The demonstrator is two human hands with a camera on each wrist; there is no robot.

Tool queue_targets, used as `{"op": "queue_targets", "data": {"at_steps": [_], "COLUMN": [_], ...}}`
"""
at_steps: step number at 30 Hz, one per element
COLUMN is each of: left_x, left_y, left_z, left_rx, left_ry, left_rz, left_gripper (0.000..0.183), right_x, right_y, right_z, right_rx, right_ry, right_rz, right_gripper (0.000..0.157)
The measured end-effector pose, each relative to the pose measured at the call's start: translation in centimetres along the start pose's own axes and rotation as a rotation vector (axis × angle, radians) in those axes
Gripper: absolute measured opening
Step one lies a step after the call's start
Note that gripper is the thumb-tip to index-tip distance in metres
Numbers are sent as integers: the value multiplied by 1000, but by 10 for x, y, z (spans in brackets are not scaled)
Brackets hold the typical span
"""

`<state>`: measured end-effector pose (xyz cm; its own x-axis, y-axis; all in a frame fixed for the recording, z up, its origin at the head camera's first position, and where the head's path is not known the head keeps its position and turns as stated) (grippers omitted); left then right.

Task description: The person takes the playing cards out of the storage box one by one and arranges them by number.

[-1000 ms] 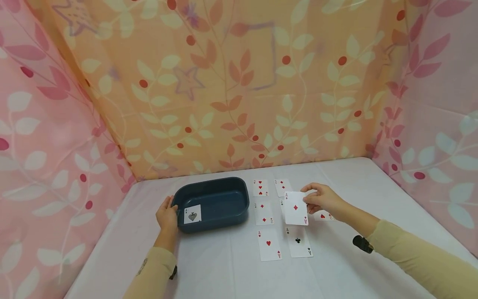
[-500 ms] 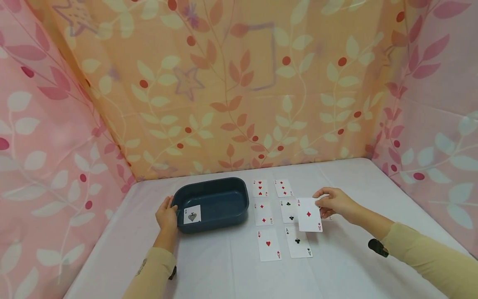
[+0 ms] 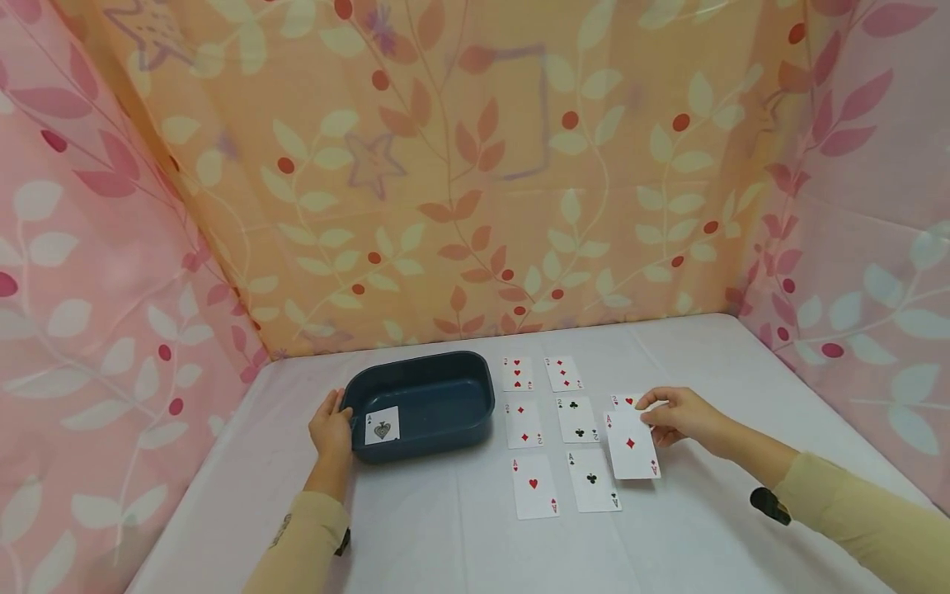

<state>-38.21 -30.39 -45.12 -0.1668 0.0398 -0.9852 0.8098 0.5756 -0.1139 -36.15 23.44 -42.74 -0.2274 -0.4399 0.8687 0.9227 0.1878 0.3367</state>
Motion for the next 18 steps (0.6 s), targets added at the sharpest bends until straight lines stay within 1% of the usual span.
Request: {"op": "queue_targets", "data": {"at_steps": [6, 12, 18], "left_x": [0, -1, -2], "left_y": [0, 0, 0], "left_z": [0, -2, 0], "left_rx": [-7, -1, -11], "left_ry": [-1, 1, -5], "left_rz": [8, 10, 6], "left_gripper": [56, 57, 57], "right_x": [-13, -26, -34], "right_y": [0, -2, -3], "right_z": [2, 5, 7], "right_rx": [-4, 13, 24], "right_ry": [34, 47, 82], "right_rz": [-19, -55, -77], "right_gripper": [25, 24, 20]}}
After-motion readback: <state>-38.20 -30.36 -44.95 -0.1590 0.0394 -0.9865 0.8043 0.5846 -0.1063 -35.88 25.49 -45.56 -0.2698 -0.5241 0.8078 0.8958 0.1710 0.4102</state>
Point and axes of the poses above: each hand's wrist, its own y-axis away from the middle knuckle, its own z-axis out of the back of the hand, x = y × z, the point moved 10 cm from there along -y, towards the middle knuckle, and after that the axes turned 11 degrees about -z, right-handed, at the moved point
